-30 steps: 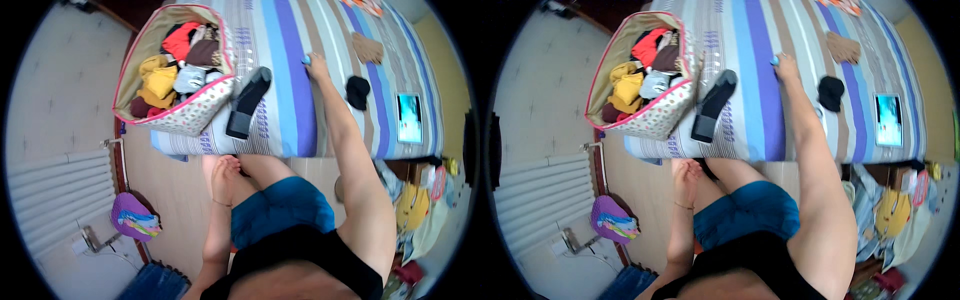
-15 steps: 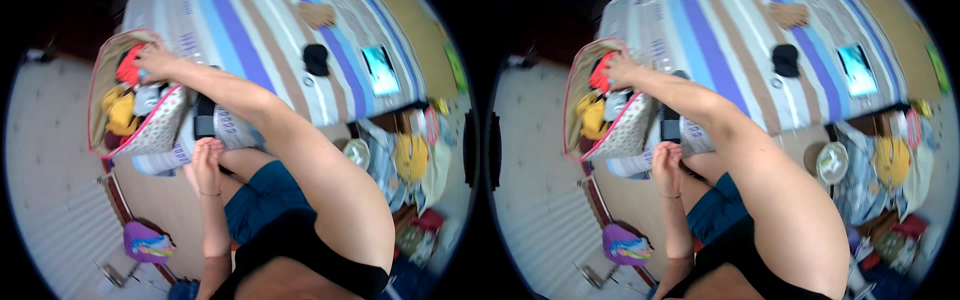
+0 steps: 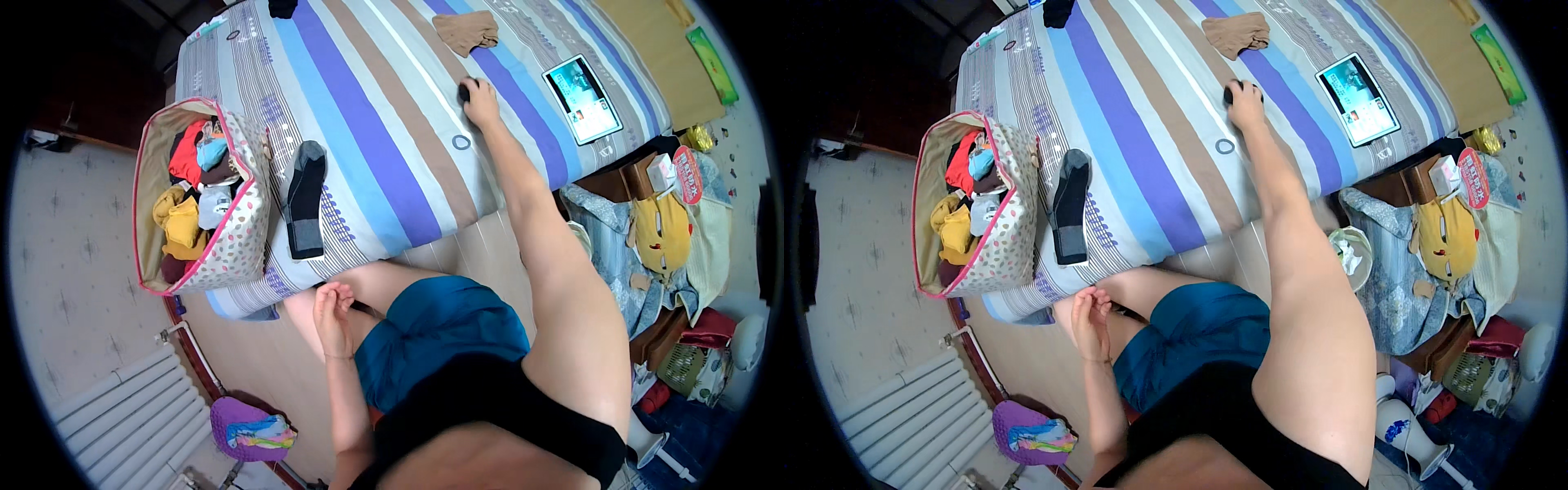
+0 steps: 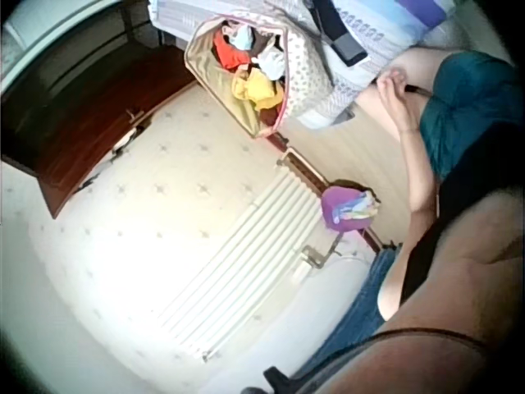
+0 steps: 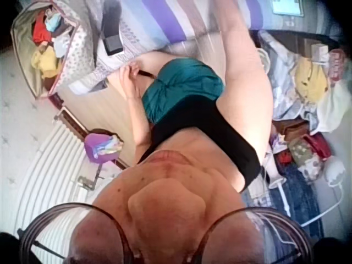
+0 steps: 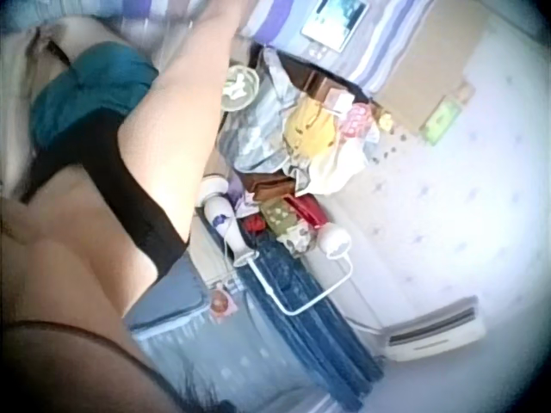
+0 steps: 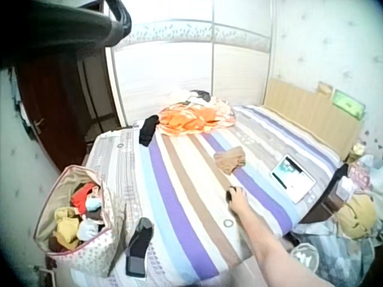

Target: The person picks up socks from a bed, folds them together by hand, and places the folded pairs into a fabric bag.

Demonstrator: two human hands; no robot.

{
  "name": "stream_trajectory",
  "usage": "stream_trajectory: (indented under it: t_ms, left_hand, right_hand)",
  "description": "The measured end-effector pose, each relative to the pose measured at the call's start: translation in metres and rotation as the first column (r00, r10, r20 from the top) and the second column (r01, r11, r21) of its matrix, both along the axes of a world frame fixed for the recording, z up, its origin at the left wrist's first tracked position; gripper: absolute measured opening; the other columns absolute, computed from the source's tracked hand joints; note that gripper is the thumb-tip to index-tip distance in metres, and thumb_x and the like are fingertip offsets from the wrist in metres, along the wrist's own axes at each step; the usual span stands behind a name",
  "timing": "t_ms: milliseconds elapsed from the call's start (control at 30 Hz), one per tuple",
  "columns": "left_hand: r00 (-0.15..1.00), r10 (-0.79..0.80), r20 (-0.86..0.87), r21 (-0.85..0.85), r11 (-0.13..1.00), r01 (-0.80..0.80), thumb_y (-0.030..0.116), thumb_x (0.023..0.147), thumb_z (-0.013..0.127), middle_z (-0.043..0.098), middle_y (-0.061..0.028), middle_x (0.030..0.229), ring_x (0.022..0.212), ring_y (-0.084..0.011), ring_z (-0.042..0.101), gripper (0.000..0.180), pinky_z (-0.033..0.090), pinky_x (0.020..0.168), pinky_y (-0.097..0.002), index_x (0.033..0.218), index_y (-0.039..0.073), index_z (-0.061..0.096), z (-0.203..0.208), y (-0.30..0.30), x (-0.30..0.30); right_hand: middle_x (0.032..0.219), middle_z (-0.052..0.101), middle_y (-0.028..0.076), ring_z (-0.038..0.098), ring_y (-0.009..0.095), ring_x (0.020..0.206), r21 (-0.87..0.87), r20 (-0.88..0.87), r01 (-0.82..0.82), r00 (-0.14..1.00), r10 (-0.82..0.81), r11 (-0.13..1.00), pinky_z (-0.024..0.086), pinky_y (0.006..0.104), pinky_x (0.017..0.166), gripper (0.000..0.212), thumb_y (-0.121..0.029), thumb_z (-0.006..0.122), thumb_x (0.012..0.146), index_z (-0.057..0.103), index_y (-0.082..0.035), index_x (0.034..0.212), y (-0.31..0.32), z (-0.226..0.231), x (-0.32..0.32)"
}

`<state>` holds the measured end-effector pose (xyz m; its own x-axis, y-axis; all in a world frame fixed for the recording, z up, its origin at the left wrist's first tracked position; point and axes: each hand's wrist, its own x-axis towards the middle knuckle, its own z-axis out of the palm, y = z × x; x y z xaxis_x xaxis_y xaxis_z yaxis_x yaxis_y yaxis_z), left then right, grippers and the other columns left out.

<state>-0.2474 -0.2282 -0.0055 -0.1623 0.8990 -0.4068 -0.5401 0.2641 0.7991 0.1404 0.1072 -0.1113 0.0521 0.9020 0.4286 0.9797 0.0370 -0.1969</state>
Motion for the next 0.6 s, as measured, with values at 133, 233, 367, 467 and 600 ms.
stream_trajectory:
  t_ms: [133, 233, 367, 467, 600]
  left_hand:
    - [1.0, 0.011, 0.029, 0.032, 0.999, -0.012, 0.012, 0.088, 0.043, 0.056, -0.0087, 0.086, 0.08, -0.0145, 0.054, 0.014, 0.044, 0.074, -0.0255, 0.095, 0.002, 0.049, 0.01, 0.009, 0.009]
    - [0.998, 0.037, 0.047, 0.072, 0.997, -0.041, 0.011, 0.089, 0.041, 0.057, -0.0087, 0.088, 0.083, -0.0145, 0.055, 0.015, 0.044, 0.077, -0.0254, 0.096, 0.002, 0.05, 0.013, 0.007, 0.012]
    - [0.999, 0.035, -0.033, -0.005, 0.999, -0.036, 0.015, 0.087, 0.045, 0.057, -0.0085, 0.089, 0.082, -0.0147, 0.054, 0.016, 0.043, 0.076, -0.0263, 0.095, 0.002, 0.051, 0.021, 0.004, 0.017]
    - [0.998, -0.006, -0.062, 0.002, 1.0, 0.006, 0.016, 0.087, 0.045, 0.057, -0.0078, 0.089, 0.083, -0.014, 0.054, 0.017, 0.043, 0.077, -0.0259, 0.095, 0.003, 0.051, 0.023, 0.003, 0.01]
    - [0.996, -0.058, -0.068, 0.035, 0.998, 0.06, 0.014, 0.087, 0.043, 0.057, -0.0071, 0.09, 0.083, -0.0123, 0.053, 0.018, 0.041, 0.076, -0.0231, 0.097, 0.002, 0.052, 0.015, 0.005, -0.01]
  right_hand:
    - [0.089, 0.053, 0.012, 0.055, 0.022, 0.08, 0.014, -0.995, -0.061, -0.097, 0.008, 0.998, 0.048, 0.0344, 0.073, 0.039, 0.001, 0.052, 0.063, 0.046, -0.002, 0.101, 0.023, 0.068, -0.049]
    - [0.102, 0.054, 0.014, 0.056, 0.025, 0.089, 0.267, -0.682, -0.406, -0.721, -0.126, 0.874, 0.049, 0.0375, 0.078, 0.043, -0.003, 0.051, 0.067, 0.044, 0.002, 0.109, -0.013, 0.119, -0.099]
    - [0.1, 0.057, 0.016, 0.058, 0.028, 0.09, 0.405, -0.547, -0.535, -0.792, -0.273, 0.742, 0.048, 0.0393, 0.081, 0.039, -0.004, 0.052, 0.068, 0.048, 0.004, 0.106, -0.045, 0.156, -0.157]
    - [0.11, 0.052, 0.013, 0.053, 0.024, 0.098, 0.359, -0.662, -0.634, -0.69, -0.292, 0.685, 0.045, 0.0358, 0.086, 0.044, -0.004, 0.049, 0.072, 0.043, -0.002, 0.116, -0.058, 0.179, -0.209]
    - [0.109, 0.052, 0.01, 0.052, 0.019, 0.1, 0.455, -0.811, -0.73, -0.576, -0.101, 0.51, 0.042, 0.0293, 0.088, 0.043, -0.001, 0.047, 0.076, 0.041, -0.001, 0.118, -0.059, 0.21, -0.304]
